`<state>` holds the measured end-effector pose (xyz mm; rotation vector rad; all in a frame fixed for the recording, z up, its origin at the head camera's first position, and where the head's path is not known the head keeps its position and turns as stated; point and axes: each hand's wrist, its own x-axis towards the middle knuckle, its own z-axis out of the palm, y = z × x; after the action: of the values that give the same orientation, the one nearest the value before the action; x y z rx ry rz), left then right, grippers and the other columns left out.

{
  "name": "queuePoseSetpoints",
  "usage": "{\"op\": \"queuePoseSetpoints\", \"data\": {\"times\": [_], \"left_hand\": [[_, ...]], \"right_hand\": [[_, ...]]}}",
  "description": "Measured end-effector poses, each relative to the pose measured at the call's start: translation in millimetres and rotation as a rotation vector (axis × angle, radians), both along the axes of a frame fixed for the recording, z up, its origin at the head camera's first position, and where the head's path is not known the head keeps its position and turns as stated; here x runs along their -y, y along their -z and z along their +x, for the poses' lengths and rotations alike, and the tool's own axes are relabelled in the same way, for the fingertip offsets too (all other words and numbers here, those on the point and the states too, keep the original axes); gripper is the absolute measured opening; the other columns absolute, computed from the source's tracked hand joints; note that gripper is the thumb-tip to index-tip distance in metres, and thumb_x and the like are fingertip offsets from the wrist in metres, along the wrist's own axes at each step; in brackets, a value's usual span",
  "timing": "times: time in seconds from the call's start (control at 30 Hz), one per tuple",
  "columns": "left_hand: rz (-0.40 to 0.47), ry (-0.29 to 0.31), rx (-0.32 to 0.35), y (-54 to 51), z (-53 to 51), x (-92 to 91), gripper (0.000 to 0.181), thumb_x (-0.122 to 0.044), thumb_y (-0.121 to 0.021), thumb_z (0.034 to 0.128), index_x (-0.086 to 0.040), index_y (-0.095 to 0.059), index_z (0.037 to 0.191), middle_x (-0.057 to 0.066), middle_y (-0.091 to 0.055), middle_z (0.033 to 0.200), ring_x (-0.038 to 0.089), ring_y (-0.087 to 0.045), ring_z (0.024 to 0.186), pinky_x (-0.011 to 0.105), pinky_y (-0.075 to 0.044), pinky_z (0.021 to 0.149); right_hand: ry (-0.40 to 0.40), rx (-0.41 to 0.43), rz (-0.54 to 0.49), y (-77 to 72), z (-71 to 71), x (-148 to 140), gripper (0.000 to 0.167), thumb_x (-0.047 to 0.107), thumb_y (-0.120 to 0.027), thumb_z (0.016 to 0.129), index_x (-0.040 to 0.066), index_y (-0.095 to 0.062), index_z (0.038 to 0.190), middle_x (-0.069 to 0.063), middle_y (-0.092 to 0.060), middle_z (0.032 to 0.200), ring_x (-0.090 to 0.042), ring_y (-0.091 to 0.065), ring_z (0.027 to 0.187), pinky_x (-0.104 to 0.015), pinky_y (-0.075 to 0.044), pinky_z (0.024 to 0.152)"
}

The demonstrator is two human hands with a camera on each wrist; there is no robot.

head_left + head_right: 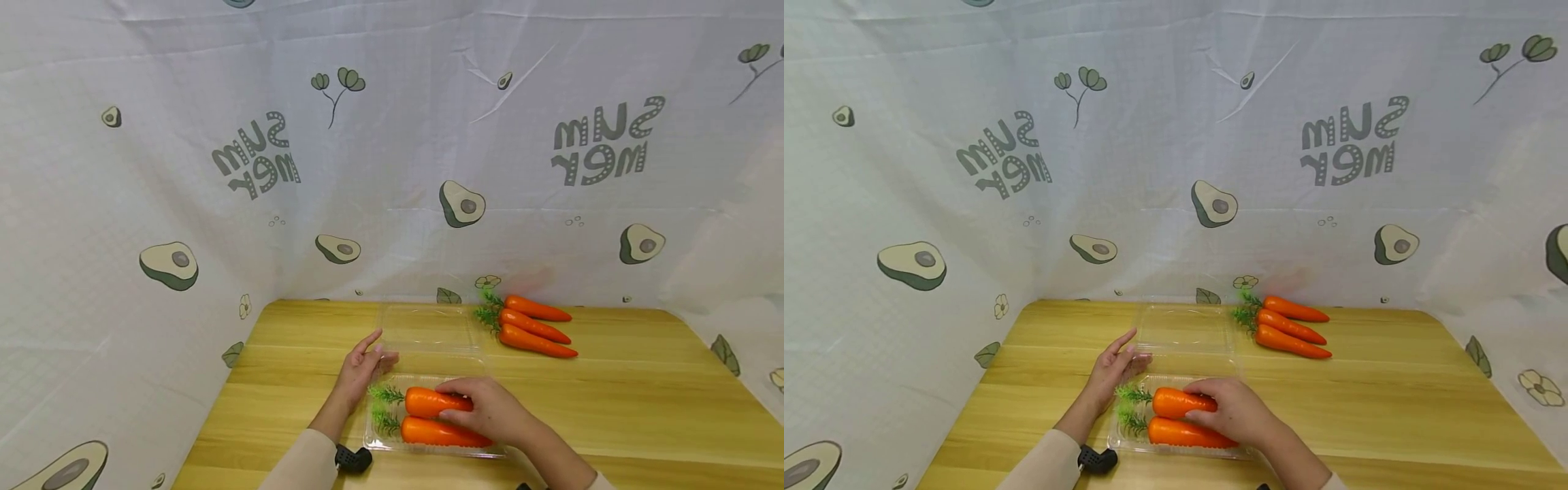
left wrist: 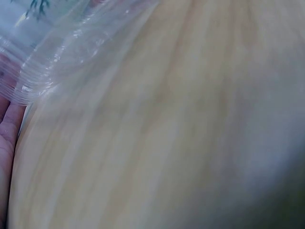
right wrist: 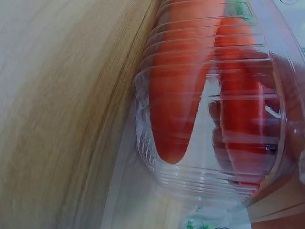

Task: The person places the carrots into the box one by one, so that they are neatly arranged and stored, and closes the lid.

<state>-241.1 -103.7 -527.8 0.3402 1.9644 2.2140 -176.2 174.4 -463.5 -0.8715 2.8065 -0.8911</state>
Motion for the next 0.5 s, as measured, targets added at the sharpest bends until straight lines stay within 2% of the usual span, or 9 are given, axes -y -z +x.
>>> {"op": "queuePoseSetpoints", "data": {"times": [0.17,0.3,0.5], "left_hand": [[0.02,0.002,0.002,0.9,0.0,0.7,0.058,-0.029,-0.046,0.1106,-0.008,-0.028,0.162,0.024,-0.071,0.125,0.031,-0.068,0.121,0.041,-0.052,0.108],[0.021,0.008,-0.009,2.6,-1.2,0.7,0.059,-0.029,-0.046,0.1106,-0.006,-0.027,0.162,0.021,-0.072,0.123,0.025,-0.07,0.118,0.04,-0.052,0.108],[0.028,0.006,-0.006,3.0,-2.1,0.5,0.059,-0.028,-0.047,0.1105,-0.005,-0.027,0.161,0.02,-0.073,0.122,0.02,-0.072,0.115,0.039,-0.053,0.107]], "right_hand": [[0.015,-0.013,0.05,1.7,-0.4,3.0,0.038,0.045,-0.076,0.091,0.022,-0.075,0.121,0.007,-0.076,0.115,-0.015,-0.07,0.107,-0.043,-0.059,0.093],[0.003,-0.059,0.099,3.7,-0.5,4.1,0.034,0.04,-0.076,0.091,0.022,-0.075,0.12,0.008,-0.076,0.114,-0.016,-0.071,0.107,-0.045,-0.059,0.093],[-0.043,-0.119,0.119,5.5,-1.2,3.3,0.025,0.036,-0.076,0.092,0.022,-0.076,0.113,0.012,-0.075,0.107,-0.01,-0.069,0.098,-0.04,-0.06,0.087]]}}
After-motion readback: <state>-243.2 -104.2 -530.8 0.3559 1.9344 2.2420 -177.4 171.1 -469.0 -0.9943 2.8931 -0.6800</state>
